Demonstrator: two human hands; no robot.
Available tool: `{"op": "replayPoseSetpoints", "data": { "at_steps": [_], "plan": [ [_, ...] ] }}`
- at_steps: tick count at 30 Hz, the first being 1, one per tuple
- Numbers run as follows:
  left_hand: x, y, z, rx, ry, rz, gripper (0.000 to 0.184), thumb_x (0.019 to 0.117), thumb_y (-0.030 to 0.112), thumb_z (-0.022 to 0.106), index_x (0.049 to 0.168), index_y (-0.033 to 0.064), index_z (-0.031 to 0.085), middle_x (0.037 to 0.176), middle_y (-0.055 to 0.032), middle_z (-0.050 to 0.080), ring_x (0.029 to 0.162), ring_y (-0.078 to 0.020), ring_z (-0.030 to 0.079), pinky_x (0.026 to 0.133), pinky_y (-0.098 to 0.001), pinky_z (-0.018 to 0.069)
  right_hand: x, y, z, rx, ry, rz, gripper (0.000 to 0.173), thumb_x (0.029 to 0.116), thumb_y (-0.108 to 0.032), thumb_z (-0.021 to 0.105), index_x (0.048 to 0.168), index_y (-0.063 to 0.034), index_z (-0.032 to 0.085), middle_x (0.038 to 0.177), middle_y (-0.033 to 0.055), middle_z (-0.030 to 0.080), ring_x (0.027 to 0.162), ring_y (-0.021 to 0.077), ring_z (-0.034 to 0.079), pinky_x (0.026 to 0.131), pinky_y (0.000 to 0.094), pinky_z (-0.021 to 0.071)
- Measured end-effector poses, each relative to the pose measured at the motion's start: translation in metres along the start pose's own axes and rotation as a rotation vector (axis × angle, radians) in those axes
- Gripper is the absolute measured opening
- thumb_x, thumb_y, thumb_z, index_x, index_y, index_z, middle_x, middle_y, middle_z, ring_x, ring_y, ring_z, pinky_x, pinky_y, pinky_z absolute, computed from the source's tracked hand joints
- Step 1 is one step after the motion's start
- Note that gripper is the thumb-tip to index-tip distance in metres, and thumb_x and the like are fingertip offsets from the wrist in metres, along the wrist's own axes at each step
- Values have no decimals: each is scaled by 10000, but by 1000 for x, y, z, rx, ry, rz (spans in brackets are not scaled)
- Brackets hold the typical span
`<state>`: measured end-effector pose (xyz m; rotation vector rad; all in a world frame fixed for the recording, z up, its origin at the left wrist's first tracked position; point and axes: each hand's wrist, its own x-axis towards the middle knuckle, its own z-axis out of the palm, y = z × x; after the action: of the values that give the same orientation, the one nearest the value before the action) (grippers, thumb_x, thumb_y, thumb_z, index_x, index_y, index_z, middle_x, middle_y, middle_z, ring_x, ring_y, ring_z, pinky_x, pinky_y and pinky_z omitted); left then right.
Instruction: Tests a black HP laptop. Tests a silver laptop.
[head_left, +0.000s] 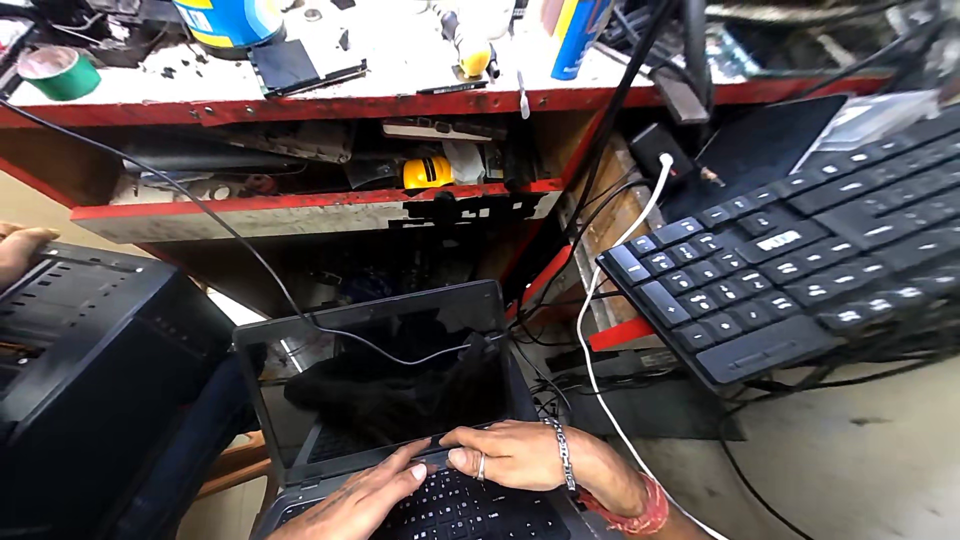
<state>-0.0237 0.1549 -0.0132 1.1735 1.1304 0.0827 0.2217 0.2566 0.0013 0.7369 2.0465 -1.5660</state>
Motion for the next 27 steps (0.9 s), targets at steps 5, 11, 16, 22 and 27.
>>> {"op": "replayPoseSetpoints", "data": {
  "at_steps": [5, 11, 16, 22, 27],
  "plan": [
    [1, -5, 0, 19, 3, 33, 633, 1055, 551, 256, 1538, 184, 438, 1546, -18, 490, 1451, -173, 421, 1199, -500, 320, 0, 2, 1, -2, 3, -11, 633, 1098, -528, 242, 1533, -111, 436, 1369, 182, 634, 1262, 357, 610, 1070, 613, 421],
    [0, -5, 0, 60, -8, 42, 645, 1054, 554, 262, 1520, 158, 465, 1542, -47, 494, 1458, -203, 414, 1202, -520, 301, 1, -1, 0, 3, -17, 21, 640, 1097, -535, 242, 1556, -120, 406, 1410, 176, 612, 1306, 353, 586, 1100, 605, 403],
    [1, -5, 0, 65, -16, 44, 634, 1055, 549, 277, 1509, 155, 475, 1538, -56, 494, 1449, -203, 423, 1198, -516, 310, 1, -1, 0, 2, -16, 21, 645, 1094, -544, 242, 1553, -124, 412, 1397, 174, 620, 1286, 347, 598, 1091, 600, 414],
    [-1, -3, 1, 89, -19, 68, 617, 1070, 512, 275, 1506, 129, 482, 1543, -64, 487, 1470, -202, 395, 1246, -518, 221, 1, 1, 0, -14, -9, -3, 641, 1096, -532, 240, 1549, -113, 415, 1383, 177, 628, 1278, 350, 603, 1079, 601, 420],
    [-2, -2, 1, 113, -21, 73, 615, 1071, 512, 268, 1508, 137, 484, 1559, -51, 471, 1490, -206, 366, 1259, -525, 184, 1, 1, 1, -9, -3, -3, 645, 1095, -538, 241, 1547, -114, 418, 1383, 174, 629, 1279, 346, 603, 1081, 600, 420]
  ]
}}
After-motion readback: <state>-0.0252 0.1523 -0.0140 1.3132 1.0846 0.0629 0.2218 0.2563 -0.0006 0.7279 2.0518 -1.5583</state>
